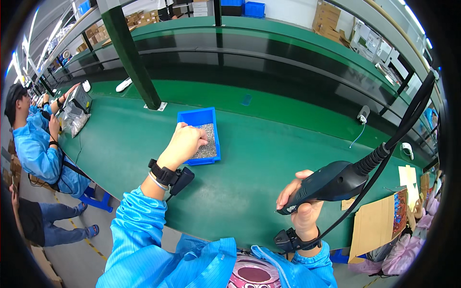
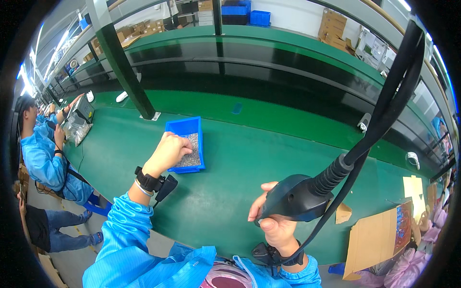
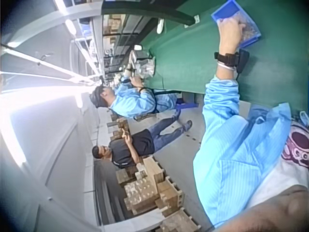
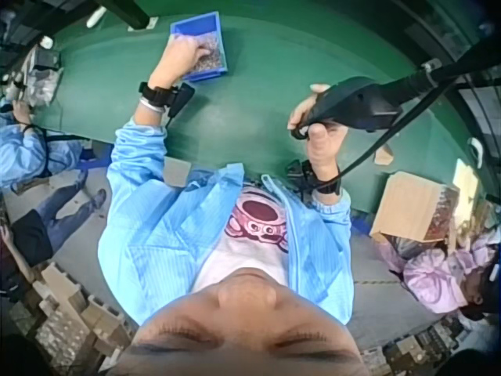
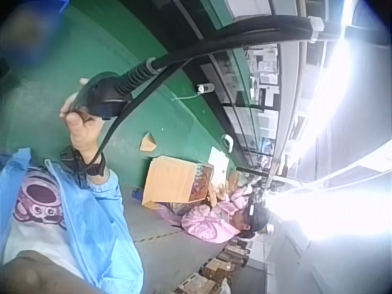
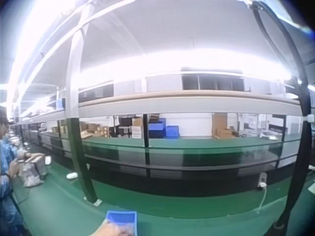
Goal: Using an electric screwdriver to secure internal components to plastic housings on a factory assembly line.
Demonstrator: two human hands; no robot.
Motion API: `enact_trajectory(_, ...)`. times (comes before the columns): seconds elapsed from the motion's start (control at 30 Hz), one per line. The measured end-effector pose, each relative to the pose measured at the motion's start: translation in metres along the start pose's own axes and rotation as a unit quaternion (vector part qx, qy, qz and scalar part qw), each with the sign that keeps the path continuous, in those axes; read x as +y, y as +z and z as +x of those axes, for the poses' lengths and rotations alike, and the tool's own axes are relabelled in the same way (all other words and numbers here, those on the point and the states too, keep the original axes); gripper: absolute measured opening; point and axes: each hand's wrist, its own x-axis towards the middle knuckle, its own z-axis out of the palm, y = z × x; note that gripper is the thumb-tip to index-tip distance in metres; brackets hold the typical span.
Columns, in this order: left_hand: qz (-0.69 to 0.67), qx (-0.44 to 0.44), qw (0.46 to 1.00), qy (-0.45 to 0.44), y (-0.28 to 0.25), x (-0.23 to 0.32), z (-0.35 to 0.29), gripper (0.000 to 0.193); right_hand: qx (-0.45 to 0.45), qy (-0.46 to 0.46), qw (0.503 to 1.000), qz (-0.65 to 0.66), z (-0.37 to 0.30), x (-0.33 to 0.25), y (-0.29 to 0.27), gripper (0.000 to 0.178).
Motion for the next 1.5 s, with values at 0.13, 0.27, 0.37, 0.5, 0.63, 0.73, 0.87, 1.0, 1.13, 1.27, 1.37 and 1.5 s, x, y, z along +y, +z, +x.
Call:
enact_trajectory(0.13,-0.011,0.042,0.998,0.035,0.002,-0.005,0.001,0.007,0.003,-0.001,1.000,0.007,0.000,0.000,0.001,0.074)
enact_trajectory(0.27,-0.032,0.024,0.999,0.014,-0.004,0.001,0.003,0.006,0.003,-0.002,1.000,0.006,0.000,0.000,-0.001,0.074)
enact_trajectory(0.37,-0.025,-0.017,1.000,-0.001,-0.004,-0.001,0.002,0.004,0.005,0.002,1.000,0.006,0.000,0.000,0.000,0.074)
enact_trajectory(0.5,0.018,0.011,0.999,0.029,0.006,-0.010,0.000,0.004,0.005,0.000,1.000,0.002,0.001,0.000,0.000,0.075)
enact_trajectory(0.63,0.057,0.004,0.998,0.030,0.001,-0.004,0.000,0.006,0.017,0.004,1.000,-0.004,0.001,0.002,0.001,0.077)
enact_trajectory(0.73,0.043,0.035,0.997,0.045,-0.004,0.000,0.000,0.009,0.022,0.000,1.000,-0.014,0.000,0.001,0.000,0.077)
enact_trajectory(0.87,0.016,0.044,0.998,0.048,-0.010,0.004,0.000,0.010,0.009,-0.031,0.997,-0.065,0.001,0.004,-0.002,0.076)
enact_trajectory(1.0,-0.004,0.066,0.997,0.037,-0.022,0.002,-0.004,0.013,0.011,-0.023,0.999,-0.020,0.001,0.005,-0.001,0.075)
enact_trajectory(1.13,-0.062,0.064,0.996,0.020,-0.031,-0.005,-0.010,0.013,0.015,-0.022,0.999,-0.028,0.002,0.005,-0.002,0.075)
enact_trajectory(1.27,-0.062,0.162,0.984,0.050,-0.057,-0.044,-0.016,0.013,0.013,-0.012,0.999,-0.027,0.001,0.005,-0.003,0.075)
enact_trajectory(1.37,-0.075,0.295,0.950,-0.063,-0.085,-0.102,-0.022,0.008,0.024,-0.017,0.999,-0.036,0.001,0.007,-0.005,0.073)
enact_trajectory(1.5,-0.132,0.387,0.876,-0.255,-0.096,-0.218,-0.038,0.008,0.030,-0.024,0.998,-0.047,-0.001,0.008,0.000,0.074)
